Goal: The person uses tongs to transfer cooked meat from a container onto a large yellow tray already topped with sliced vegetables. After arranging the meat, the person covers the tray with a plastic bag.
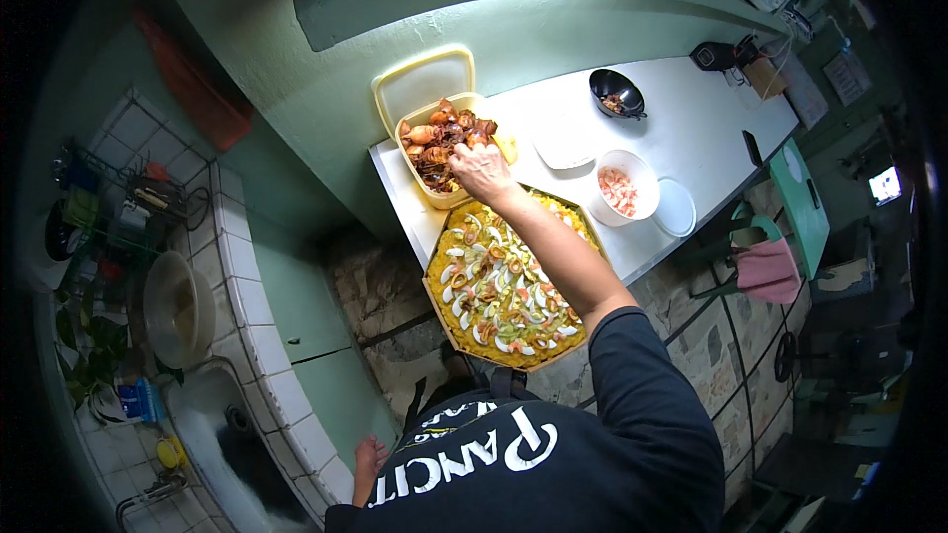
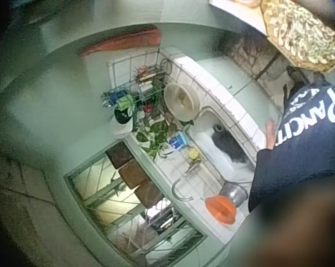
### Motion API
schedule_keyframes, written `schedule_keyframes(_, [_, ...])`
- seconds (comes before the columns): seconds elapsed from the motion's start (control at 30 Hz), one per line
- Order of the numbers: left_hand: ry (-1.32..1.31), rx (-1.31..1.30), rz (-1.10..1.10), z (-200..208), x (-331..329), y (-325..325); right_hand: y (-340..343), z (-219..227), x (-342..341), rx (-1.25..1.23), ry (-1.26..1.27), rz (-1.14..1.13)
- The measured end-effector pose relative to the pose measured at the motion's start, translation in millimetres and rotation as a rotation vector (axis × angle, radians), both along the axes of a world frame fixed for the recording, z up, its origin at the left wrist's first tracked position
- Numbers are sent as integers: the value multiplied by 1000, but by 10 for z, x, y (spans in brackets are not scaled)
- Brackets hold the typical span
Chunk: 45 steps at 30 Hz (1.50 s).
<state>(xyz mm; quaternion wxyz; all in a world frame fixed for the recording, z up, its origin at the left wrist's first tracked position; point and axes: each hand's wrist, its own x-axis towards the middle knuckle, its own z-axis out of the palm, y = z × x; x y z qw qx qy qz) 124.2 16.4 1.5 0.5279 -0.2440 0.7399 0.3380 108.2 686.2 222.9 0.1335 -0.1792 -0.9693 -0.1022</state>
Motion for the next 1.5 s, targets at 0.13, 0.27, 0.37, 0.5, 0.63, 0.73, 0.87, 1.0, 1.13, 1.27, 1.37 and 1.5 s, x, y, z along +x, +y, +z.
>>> schedule_keyframes(0.13, [111,175,72,-300,73,-179,12,3,-15,-188,102,13])
schedule_keyframes(0.27, [84,169,-18,-334,20,-274,-101,62,-20,-252,-1,-20])
schedule_keyframes(0.37, [-3,17,8,-138,-107,-212,-5,-64,-13,-299,-12,-53])
schedule_keyframes(0.5, [2,5,24,-3,-97,-96,73,257,180,-433,-18,-176])
schedule_keyframes(0.63, [-3,2,44,-12,1,-125,24,593,335,-452,86,-255])
schedule_keyframes(0.73, [-9,11,43,-62,40,-79,-57,561,568,-383,179,-270])
schedule_keyframes(0.87, [3,23,9,-65,50,81,-14,243,937,-260,136,-246])
schedule_keyframes(1.0, [118,39,-251,83,181,201,-169,312,1520,55,431,-19])
schedule_keyframes(1.13, [35,-7,-112,85,341,283,-728,528,2473,-8,404,27])
schedule_keyframes(1.27, [18,-2,-117,118,507,384,-1278,359,3411,-71,281,-38])
schedule_keyframes(1.37, [14,-3,-120,86,585,410,-1520,148,3745,-110,254,-88])
schedule_keyframes(1.5, [18,-28,-144,116,626,456,-1631,9,3759,-157,260,-102])
